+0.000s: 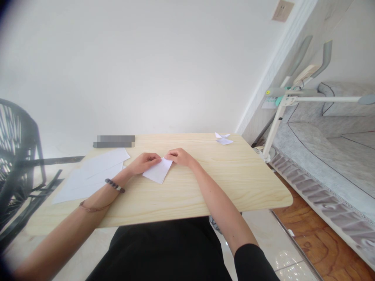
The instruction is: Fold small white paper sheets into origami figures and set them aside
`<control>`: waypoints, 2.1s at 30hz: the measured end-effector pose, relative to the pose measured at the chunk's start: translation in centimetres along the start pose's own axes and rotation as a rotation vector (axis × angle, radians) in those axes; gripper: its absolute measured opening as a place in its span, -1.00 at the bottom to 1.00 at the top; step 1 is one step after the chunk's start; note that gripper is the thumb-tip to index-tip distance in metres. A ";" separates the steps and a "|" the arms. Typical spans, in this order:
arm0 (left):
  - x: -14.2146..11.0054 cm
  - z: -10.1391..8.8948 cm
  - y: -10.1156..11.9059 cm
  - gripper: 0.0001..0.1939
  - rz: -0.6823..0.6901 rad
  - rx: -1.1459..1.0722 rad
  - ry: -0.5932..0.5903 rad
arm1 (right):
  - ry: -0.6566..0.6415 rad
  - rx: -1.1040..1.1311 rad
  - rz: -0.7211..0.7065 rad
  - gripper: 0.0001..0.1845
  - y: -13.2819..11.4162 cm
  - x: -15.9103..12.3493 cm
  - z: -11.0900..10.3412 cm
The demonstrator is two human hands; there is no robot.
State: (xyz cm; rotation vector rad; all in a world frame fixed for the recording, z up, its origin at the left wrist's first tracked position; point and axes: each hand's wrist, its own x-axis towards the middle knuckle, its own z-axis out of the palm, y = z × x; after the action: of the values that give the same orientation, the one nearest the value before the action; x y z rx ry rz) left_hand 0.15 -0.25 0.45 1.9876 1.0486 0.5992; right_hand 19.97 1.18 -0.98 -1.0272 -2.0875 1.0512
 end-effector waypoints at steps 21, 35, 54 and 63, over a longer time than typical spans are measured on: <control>-0.1 0.0 0.2 -0.66 0.001 -0.012 -0.002 | -0.027 -0.056 -0.019 -0.71 -0.4 -0.1 0.1; -0.1 0.0 0.3 -0.67 -0.004 0.019 0.005 | -0.039 -0.089 -0.011 -0.71 -0.6 -0.2 0.1; -0.1 0.1 0.2 -0.65 0.007 0.016 0.006 | -0.031 -0.093 -0.035 -0.77 -0.3 -0.1 0.1; -0.1 0.1 0.0 -0.64 0.005 0.012 0.005 | -0.004 -0.075 -0.031 -0.78 -0.1 0.0 0.1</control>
State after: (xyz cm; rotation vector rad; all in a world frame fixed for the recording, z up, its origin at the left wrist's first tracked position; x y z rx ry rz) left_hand 0.17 -0.33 0.39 2.0004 1.0525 0.6018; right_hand 19.89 1.10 -0.98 -1.0259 -2.1540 0.9666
